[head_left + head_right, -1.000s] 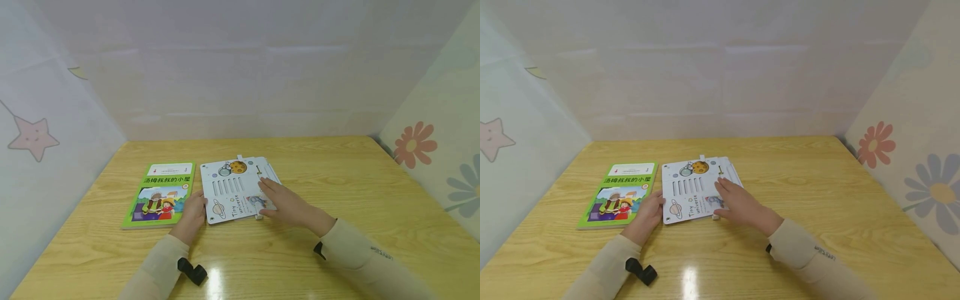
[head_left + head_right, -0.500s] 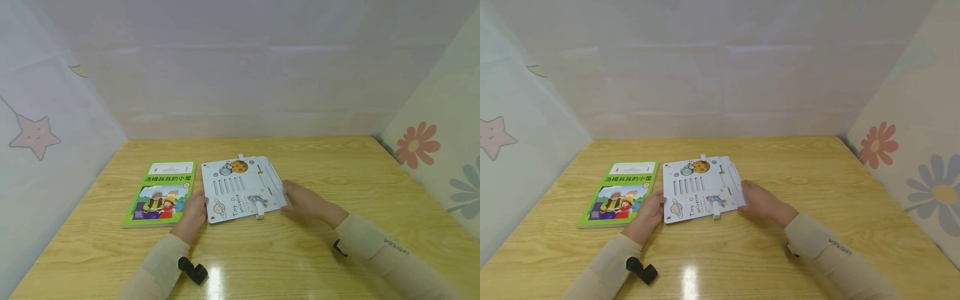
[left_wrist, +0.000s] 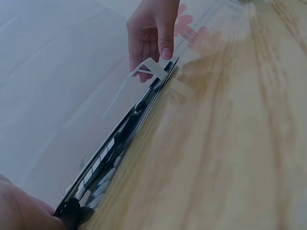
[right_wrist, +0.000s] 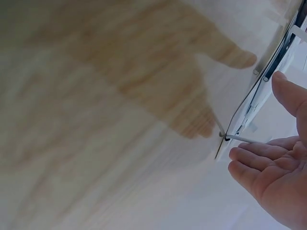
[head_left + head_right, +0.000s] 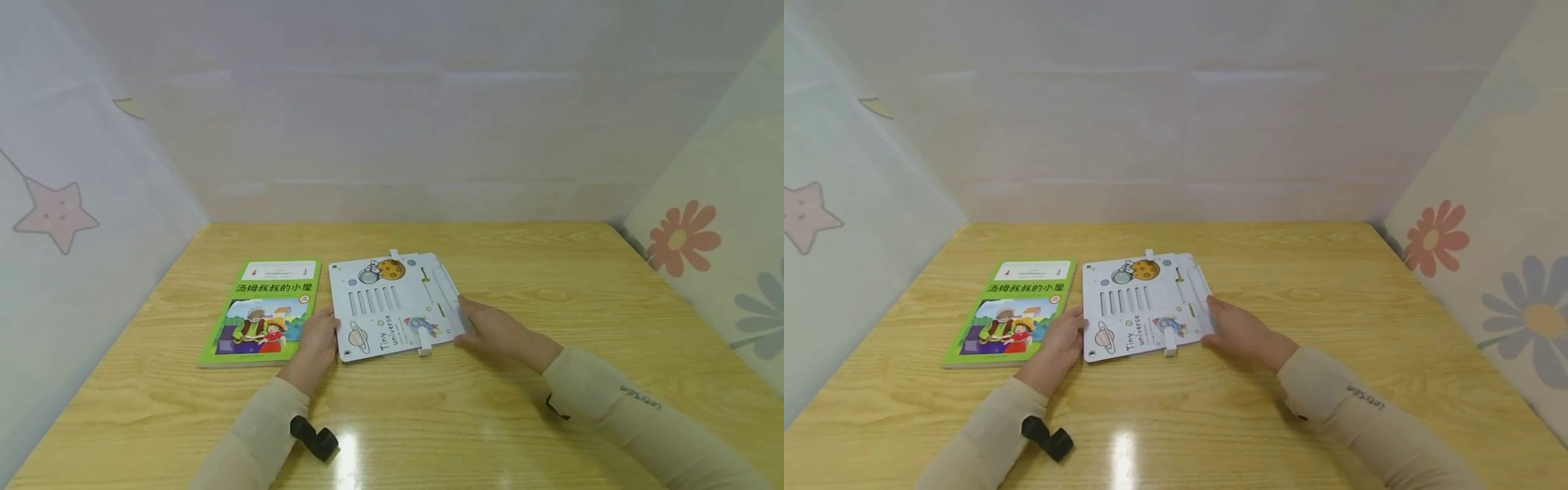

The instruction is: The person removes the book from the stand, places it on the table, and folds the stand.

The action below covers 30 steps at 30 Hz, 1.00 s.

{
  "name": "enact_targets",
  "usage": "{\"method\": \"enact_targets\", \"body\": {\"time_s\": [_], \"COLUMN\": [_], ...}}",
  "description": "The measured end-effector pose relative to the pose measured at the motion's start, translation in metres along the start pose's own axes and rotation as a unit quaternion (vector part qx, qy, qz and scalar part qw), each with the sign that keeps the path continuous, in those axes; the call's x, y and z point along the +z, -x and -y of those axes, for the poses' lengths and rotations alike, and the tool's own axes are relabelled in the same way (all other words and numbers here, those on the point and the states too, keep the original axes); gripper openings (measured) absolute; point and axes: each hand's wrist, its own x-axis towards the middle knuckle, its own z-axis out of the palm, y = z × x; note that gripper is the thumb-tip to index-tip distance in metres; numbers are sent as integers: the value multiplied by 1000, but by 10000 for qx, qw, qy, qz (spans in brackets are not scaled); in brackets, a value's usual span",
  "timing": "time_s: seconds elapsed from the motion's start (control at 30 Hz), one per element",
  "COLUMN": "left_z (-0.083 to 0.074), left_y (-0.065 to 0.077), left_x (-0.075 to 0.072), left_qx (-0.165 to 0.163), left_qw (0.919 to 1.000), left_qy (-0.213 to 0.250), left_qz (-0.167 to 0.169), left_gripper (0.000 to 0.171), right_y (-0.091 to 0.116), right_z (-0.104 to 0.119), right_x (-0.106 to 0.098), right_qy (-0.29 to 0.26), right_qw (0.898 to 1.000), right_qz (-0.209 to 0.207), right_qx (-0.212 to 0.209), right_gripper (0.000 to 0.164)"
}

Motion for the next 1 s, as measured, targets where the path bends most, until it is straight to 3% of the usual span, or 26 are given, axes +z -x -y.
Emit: {"method": "enact_targets", "body": {"time_s": [1.0], "left_z": [-1], "left_y": [1], "left_x": [-1], "left_qx": [4], "left_qw": [10000], "left_qy": [20], "left_qz": [67], "left_gripper": [51], "right_y": [-5], "right_z": [3], "right_x": [9], "right_qy": [309], "right_qw": [9985], "right_qz": [124], "right_qx": [-427], "right_gripper": [68]}}
